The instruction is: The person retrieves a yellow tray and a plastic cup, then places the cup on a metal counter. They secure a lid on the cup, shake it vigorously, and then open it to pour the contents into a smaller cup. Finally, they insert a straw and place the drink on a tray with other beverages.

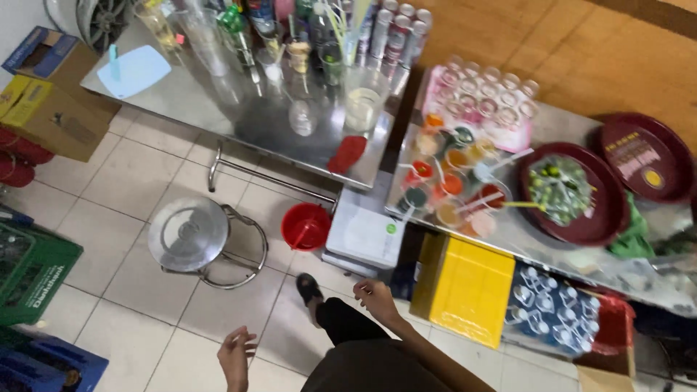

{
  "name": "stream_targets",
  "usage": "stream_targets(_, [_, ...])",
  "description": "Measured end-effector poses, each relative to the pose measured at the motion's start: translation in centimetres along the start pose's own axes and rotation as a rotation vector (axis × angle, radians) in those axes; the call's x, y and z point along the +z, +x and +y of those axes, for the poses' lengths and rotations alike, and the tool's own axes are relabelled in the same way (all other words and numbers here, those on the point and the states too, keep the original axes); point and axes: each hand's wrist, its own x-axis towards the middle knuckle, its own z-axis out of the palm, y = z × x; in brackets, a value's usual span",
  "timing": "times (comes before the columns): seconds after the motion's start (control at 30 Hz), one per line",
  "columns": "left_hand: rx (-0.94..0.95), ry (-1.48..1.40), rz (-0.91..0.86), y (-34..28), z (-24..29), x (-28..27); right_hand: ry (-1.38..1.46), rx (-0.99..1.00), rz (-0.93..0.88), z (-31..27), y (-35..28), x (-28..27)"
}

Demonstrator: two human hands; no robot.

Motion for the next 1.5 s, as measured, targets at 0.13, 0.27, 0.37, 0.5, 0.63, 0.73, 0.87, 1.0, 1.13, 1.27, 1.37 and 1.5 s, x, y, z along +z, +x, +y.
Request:
stream_targets(0.13, [-0.053, -0.07, 0.039, 4.2, 3.1, 1.7, 0.042, 0.035, -0.008, -5.0, 5.4, 2.1])
stream_targets(0.27, [0.028, -0.261, 0.11, 11.1, 6.4, 2.1, -0.075, -0.034, -0.025, -6.4, 14.2, 5.7])
stream_targets(0.37, [0.008, -0.157, 0.127, 12.4, 13.3, 2.8, -0.073, -0.15, -0.018, -14.4, 15.1, 5.6])
stream_targets(0.5, [0.094, -0.121, 0.06, 19.4, 18.0, 4.2, 0.048, -0.105, 0.03, -19.9, 20.0, 5.1])
stream_targets(0.63, [0.118, -0.046, -0.046, 23.7, 21.7, 6.6, 0.106, -0.113, 0.079, -21.4, 22.0, 4.7])
stream_targets(0.73, [0.119, 0.025, -0.11, 27.5, 24.3, 9.8, 0.139, -0.089, 0.146, -22.1, 23.1, 4.2])
stream_targets(0.87, [0.024, 0.175, -0.122, 36.5, 22.8, 12.8, -0.01, -0.113, 0.263, -22.5, 25.1, 4.8])
stream_targets(1.0, [0.093, 0.658, -0.182, 44.6, 22.1, 11.5, 0.045, 0.012, 0.304, -27.8, 27.1, 7.0])
stream_targets(1.13, [0.22, 1.228, -0.407, 55.6, 18.9, 10.9, 0.022, -0.04, 0.389, -31.1, 32.6, 9.9])
stream_targets(1.27, [-0.05, 1.45, -0.524, 59.9, 22.1, 11.3, 0.114, 0.089, 0.177, -36.1, 35.3, 12.5])
stream_targets(1.37, [-0.202, 1.698, -0.587, 61.2, 22.0, 10.8, -0.032, -0.199, 0.074, -37.2, 37.1, 15.5])
stream_targets(1.5, [-0.296, 1.914, -0.703, 65.6, 17.2, 9.2, 0.053, -0.311, 0.083, -39.2, 38.7, 19.1])
